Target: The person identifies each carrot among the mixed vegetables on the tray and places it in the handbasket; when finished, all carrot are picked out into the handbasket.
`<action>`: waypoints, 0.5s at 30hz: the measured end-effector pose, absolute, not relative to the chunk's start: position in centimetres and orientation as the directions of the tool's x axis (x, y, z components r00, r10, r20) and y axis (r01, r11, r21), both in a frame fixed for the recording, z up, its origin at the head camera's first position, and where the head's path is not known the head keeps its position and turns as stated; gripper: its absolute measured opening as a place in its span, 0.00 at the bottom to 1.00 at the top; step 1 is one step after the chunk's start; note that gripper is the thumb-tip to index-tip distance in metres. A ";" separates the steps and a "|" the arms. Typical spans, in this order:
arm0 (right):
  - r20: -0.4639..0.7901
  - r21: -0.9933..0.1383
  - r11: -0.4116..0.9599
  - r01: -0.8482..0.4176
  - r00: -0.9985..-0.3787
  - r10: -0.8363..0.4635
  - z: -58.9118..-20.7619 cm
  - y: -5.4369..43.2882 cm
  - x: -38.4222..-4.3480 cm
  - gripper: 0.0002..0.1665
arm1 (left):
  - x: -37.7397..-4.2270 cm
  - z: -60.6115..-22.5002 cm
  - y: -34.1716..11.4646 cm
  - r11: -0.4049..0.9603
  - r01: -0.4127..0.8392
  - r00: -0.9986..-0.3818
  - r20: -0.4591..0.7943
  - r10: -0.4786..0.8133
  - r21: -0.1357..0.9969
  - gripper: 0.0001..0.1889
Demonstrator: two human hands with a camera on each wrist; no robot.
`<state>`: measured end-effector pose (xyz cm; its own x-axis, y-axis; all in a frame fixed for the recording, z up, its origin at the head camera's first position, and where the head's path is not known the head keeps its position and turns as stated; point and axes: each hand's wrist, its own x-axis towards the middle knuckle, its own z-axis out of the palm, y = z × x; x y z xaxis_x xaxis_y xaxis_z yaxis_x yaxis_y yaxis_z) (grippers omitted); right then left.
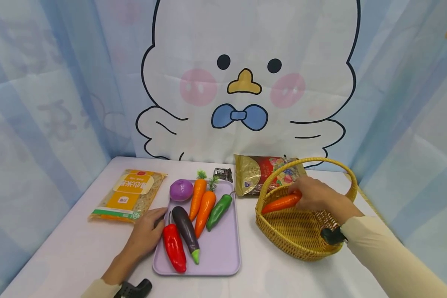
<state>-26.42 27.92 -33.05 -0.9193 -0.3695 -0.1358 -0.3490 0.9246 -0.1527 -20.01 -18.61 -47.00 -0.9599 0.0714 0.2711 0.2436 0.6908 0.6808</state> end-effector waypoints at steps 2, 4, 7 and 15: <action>-0.155 -0.169 0.926 -0.337 -0.919 -0.363 -33.5 27.8 -26.7 0.21 | -20.0 -46.9 -18.6 0.689 0.240 -0.962 0.265 0.072 0.684 0.21; -0.168 -0.181 0.925 -0.333 -0.917 -0.363 -34.0 27.7 -27.0 0.20 | -20.0 -46.9 -18.5 0.688 0.234 -0.964 0.256 0.072 0.687 0.21; -0.172 -0.181 0.920 -0.347 -0.910 -0.377 -34.5 27.4 -27.3 0.17 | -20.0 -46.8 -18.6 0.688 0.221 -0.968 0.241 0.069 0.691 0.22; -0.191 -0.245 0.919 -0.309 -0.914 -0.358 -35.9 27.4 -28.1 0.22 | -20.0 -46.8 -18.7 0.688 0.206 -0.973 0.221 0.067 0.696 0.22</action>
